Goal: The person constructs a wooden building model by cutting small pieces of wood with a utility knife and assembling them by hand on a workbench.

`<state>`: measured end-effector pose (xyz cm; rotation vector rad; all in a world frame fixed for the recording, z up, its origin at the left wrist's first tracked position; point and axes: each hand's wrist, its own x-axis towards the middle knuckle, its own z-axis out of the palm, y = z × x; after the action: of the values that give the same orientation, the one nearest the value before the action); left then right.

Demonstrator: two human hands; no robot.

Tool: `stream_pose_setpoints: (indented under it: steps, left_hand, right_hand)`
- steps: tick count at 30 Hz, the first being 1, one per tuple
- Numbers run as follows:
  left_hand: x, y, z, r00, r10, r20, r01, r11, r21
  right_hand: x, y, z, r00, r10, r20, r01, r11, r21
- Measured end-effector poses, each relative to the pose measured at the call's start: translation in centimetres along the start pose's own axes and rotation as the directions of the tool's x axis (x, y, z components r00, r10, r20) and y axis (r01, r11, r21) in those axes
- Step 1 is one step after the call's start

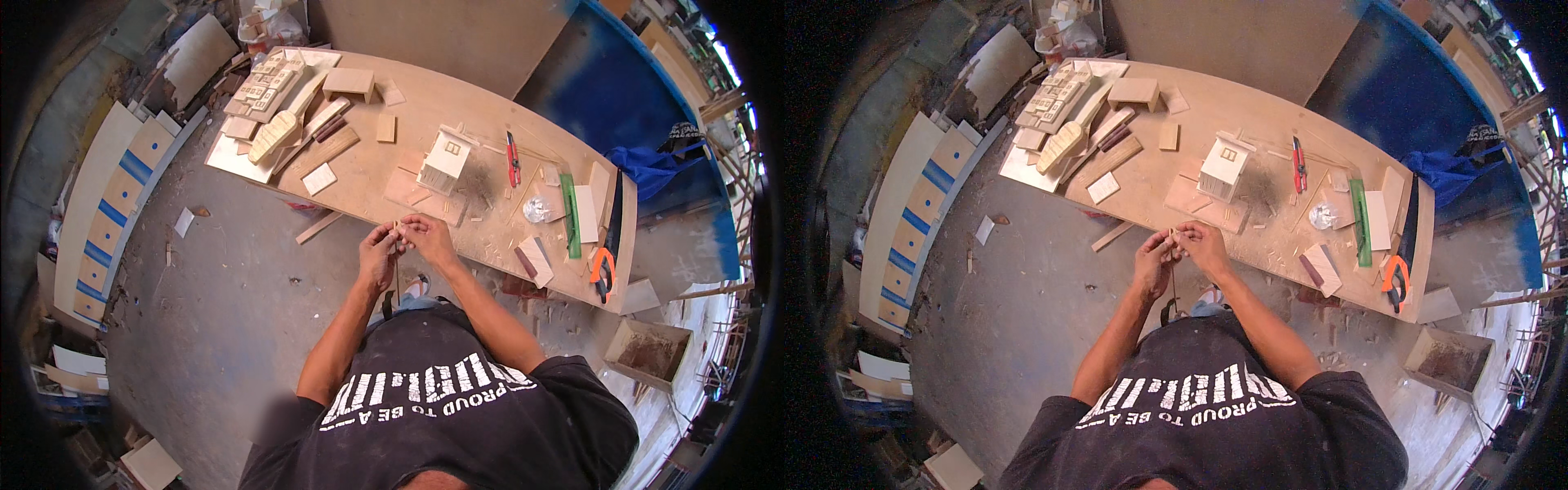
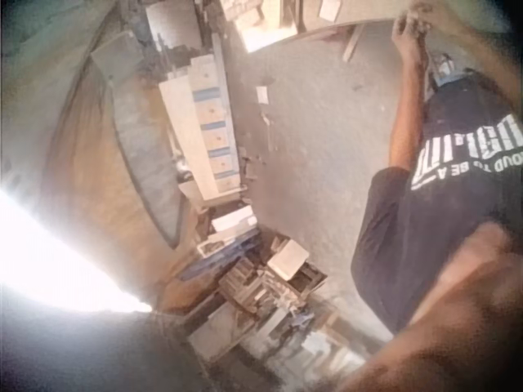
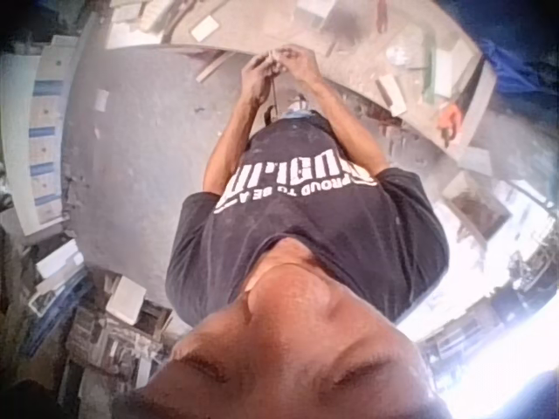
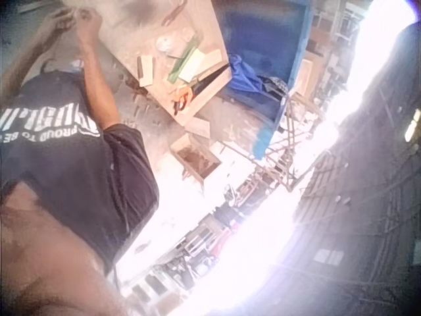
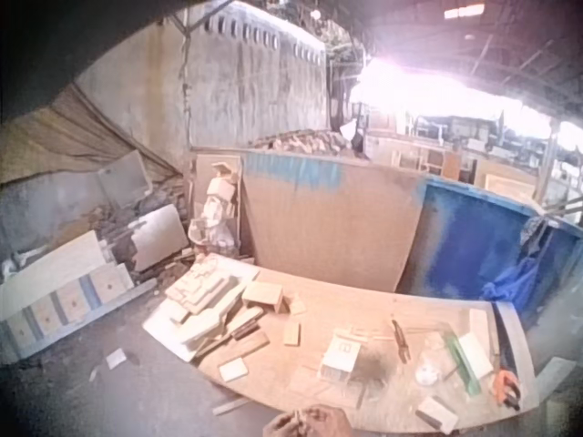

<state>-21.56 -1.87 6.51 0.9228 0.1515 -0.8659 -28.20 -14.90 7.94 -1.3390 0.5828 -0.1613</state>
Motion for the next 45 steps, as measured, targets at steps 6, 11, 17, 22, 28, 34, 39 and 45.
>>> stream_pose_setpoints:
  steps: [6, 11, 17, 22, 28, 34, 39, 45]
  left_hand:
    - [1.4, 0.2, 0.2, 1.0, 0.0, -0.018, 0.0, 1.0, 0.022]
    - [2.9, 0.2, -1.2, 0.997, -0.044, 0.064, 0.044, 0.999, -0.01]
    - [4.4, 1.8, -2.4, 0.995, -0.093, 0.048, 0.094, 0.995, -0.029]
    - [5.8, 2.9, -4.0, 0.993, -0.071, -0.09, 0.077, 0.995, 0.066]
    - [6.8, 5.1, -7.7, 0.975, -0.065, -0.213, 0.112, 0.97, 0.217]
    - [6.6, 6.3, -11.3, 0.973, -0.075, -0.22, 0.133, 0.956, 0.262]
    - [6.5, 7.0, -10.8, 0.974, -0.145, -0.174, 0.167, 0.978, 0.121]
    - [8.3, 6.6, -10.6, 0.974, -0.194, -0.118, 0.212, 0.963, 0.168]
  right_hand:
    - [1.7, 0.8, 0.0, 0.999, 0.007, -0.034, -0.005, 0.999, 0.039]
    - [1.9, 1.8, 0.6, 0.996, 0.047, -0.07, -0.036, 0.987, 0.155]
    - [3.2, 2.7, 2.1, 0.978, 0.047, -0.204, -0.039, 0.998, 0.04]
    - [5.3, 3.7, 4.8, 0.953, 0.042, -0.3, -0.06, 0.997, -0.051]
    - [8.4, 5.1, 8.6, 0.851, -0.299, -0.432, 0.052, 0.866, -0.497]
    - [10.9, 3.4, 11.5, 0.839, -0.447, -0.311, 0.019, 0.595, -0.803]
    - [11.4, 4.8, 10.9, 0.889, -0.411, -0.202, 0.02, 0.476, -0.879]
    - [6.2, 3.9, 10.1, 0.945, -0.237, -0.227, 0.045, 0.778, -0.626]
